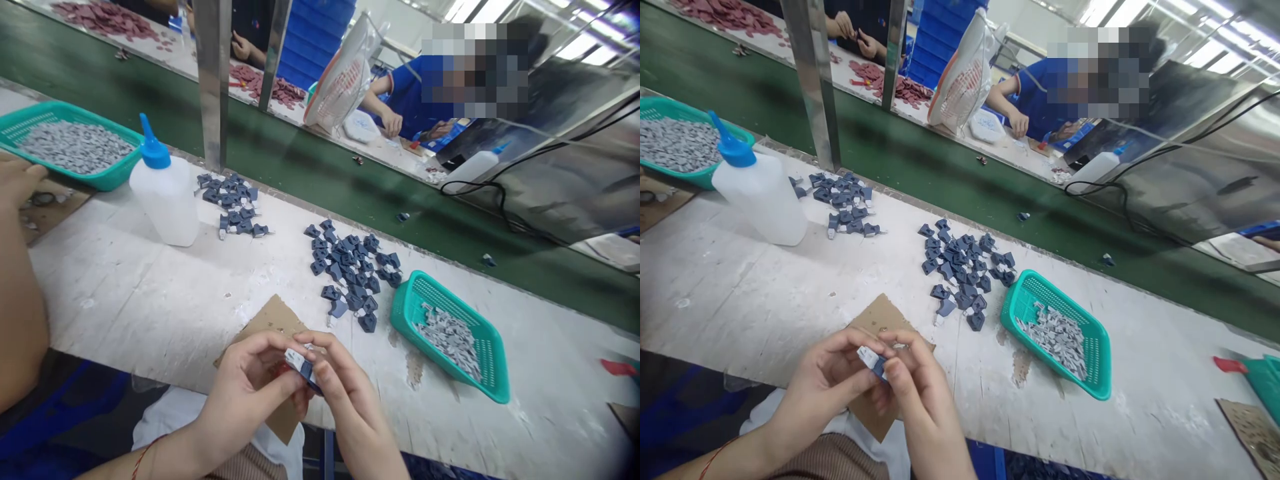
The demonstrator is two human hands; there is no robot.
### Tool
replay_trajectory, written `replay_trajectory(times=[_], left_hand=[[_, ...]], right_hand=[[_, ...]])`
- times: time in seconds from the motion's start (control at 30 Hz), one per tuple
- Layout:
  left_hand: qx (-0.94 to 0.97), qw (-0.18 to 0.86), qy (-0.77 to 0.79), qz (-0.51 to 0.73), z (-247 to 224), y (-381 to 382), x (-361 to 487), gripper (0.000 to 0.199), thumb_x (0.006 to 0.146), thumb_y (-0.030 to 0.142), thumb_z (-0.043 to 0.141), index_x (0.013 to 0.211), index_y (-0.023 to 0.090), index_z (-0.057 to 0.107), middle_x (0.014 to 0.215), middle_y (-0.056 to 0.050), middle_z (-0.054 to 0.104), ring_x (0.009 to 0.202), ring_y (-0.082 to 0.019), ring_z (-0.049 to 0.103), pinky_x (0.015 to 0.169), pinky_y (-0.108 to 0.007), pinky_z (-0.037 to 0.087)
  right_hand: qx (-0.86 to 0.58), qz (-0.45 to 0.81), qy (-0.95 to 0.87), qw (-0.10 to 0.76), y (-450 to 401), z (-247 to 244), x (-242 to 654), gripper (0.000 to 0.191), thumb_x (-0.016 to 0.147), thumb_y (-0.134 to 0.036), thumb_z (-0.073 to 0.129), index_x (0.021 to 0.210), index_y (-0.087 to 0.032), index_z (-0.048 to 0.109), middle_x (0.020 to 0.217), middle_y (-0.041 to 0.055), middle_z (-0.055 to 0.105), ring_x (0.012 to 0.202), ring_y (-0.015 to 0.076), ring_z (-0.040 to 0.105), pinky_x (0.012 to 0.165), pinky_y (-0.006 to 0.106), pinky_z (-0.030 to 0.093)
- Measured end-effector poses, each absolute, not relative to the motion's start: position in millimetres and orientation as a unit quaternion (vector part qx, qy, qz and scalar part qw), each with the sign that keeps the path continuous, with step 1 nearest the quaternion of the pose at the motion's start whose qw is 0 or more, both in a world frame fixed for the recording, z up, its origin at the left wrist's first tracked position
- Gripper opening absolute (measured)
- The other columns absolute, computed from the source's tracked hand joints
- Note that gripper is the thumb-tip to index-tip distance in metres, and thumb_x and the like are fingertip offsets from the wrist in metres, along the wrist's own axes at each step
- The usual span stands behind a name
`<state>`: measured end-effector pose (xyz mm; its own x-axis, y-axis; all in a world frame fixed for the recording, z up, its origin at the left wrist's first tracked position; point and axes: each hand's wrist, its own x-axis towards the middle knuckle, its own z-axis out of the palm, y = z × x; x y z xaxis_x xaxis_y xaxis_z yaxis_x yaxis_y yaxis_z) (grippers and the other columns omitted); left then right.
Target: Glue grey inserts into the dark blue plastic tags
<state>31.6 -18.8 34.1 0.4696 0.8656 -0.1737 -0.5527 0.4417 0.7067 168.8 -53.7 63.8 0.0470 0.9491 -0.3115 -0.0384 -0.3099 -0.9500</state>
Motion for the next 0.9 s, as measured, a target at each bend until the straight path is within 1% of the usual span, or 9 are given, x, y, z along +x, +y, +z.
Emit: replay_trajectory(times=[0.13,0.3,0.37,0.43,0.5,0.57,0.7,0.8,0.9], left_hand=[[0.305,0.793,0.279,0.447,33.4,-15.4,36.7,0.004,0.084,0.02,0.07,0.088,0.019,0.069,0.073,-0.001,0.072,0.058,-0.012,0.068,0.058,-0.022,0.055],[0.349,0.792,0.284,0.413,37.9,-2.3,43.9,0.01,0.083,0.025,0.071,0.089,0.019,0.066,0.069,-0.001,0.072,0.056,-0.015,0.068,0.056,-0.025,0.056],[0.383,0.781,0.289,0.4,40.0,11.7,46.8,0.012,0.081,0.023,0.073,0.091,0.019,0.067,0.076,-0.003,0.073,0.065,-0.017,0.071,0.065,-0.028,0.059],[0.414,0.751,0.329,0.396,41.4,35.4,49.2,0.019,0.077,0.019,0.076,0.095,0.019,0.068,0.09,-0.004,0.075,0.082,-0.019,0.073,0.078,-0.03,0.059],[0.445,0.702,0.391,0.396,41.8,69.7,52.0,0.025,0.076,0.018,0.076,0.099,0.02,0.068,0.097,-0.005,0.076,0.092,-0.02,0.072,0.085,-0.033,0.059],[0.484,0.629,0.452,0.406,40.9,112.8,56.7,0.022,0.078,0.017,0.073,0.099,0.016,0.069,0.098,-0.007,0.076,0.09,-0.022,0.072,0.082,-0.036,0.06],[0.515,0.544,0.505,0.428,34.9,205.6,75.0,0.02,0.084,0.014,0.066,0.104,0.011,0.066,0.105,-0.009,0.073,0.098,-0.02,0.07,0.087,-0.034,0.057],[0.55,0.473,0.553,0.41,28.4,264.2,90.6,0.019,0.088,0.015,0.064,0.106,0.011,0.065,0.109,-0.008,0.07,0.098,-0.021,0.067,0.085,-0.038,0.056],[0.588,0.4,0.598,0.369,21.2,305.8,99.1,0.022,0.091,0.025,0.062,0.11,0.013,0.063,0.113,-0.008,0.066,0.099,-0.022,0.065,0.084,-0.042,0.056]], right_hand=[[-0.558,0.569,-0.37,0.478,-48.7,56.0,162.3,0.029,0.092,-0.049,0.056,0.109,-0.025,0.058,0.064,-0.0039,0.056,0.055,0.0091,0.048,0.053,0.019,0.041],[-0.57,0.521,-0.379,0.51,-43.3,53.8,161.1,0.033,0.094,-0.051,0.05,0.113,-0.025,0.057,0.069,-0.0014,0.061,0.051,0.0099,0.045,0.048,0.02,0.039],[-0.581,0.492,-0.397,0.513,-41.7,53.8,175.0,0.042,0.096,-0.055,0.04,0.116,-0.023,0.059,0.068,0.0004,0.061,0.052,0.0121,0.048,0.049,0.023,0.04],[-0.633,0.403,-0.43,0.501,-39.9,54.3,205.7,0.048,0.095,-0.057,0.037,0.112,-0.02,0.063,0.067,0.0023,0.062,0.058,0.0156,0.055,0.054,0.026,0.045],[-0.733,0.245,-0.455,0.442,-36.3,54.8,251.9,0.042,0.09,-0.054,0.047,0.102,-0.019,0.068,0.077,0.0058,0.067,0.072,0.0199,0.062,0.064,0.03,0.049],[-0.816,0.133,-0.429,0.363,-29.2,54.0,304.8,0.04,0.086,-0.051,0.05,0.099,-0.019,0.069,0.095,0.0103,0.071,0.087,0.0249,0.066,0.071,0.033,0.051],[-0.863,0.117,-0.412,0.268,-3.2,44.4,386.0,0.028,0.086,-0.034,0.054,0.098,-0.014,0.072,0.095,0.013,0.074,0.087,0.0283,0.068,0.07,0.035,0.051],[-0.872,0.122,-0.433,0.193,18.4,32.7,410.0,0.019,0.09,-0.03,0.06,0.099,-0.016,0.069,0.1,0.0072,0.072,0.088,0.0212,0.068,0.079,0.037,0.053],[-0.871,0.123,-0.456,0.135,31.3,23.4,416.7,0.021,0.093,-0.033,0.06,0.104,-0.017,0.065,0.107,0.0051,0.067,0.091,0.0174,0.065,0.082,0.037,0.054]])
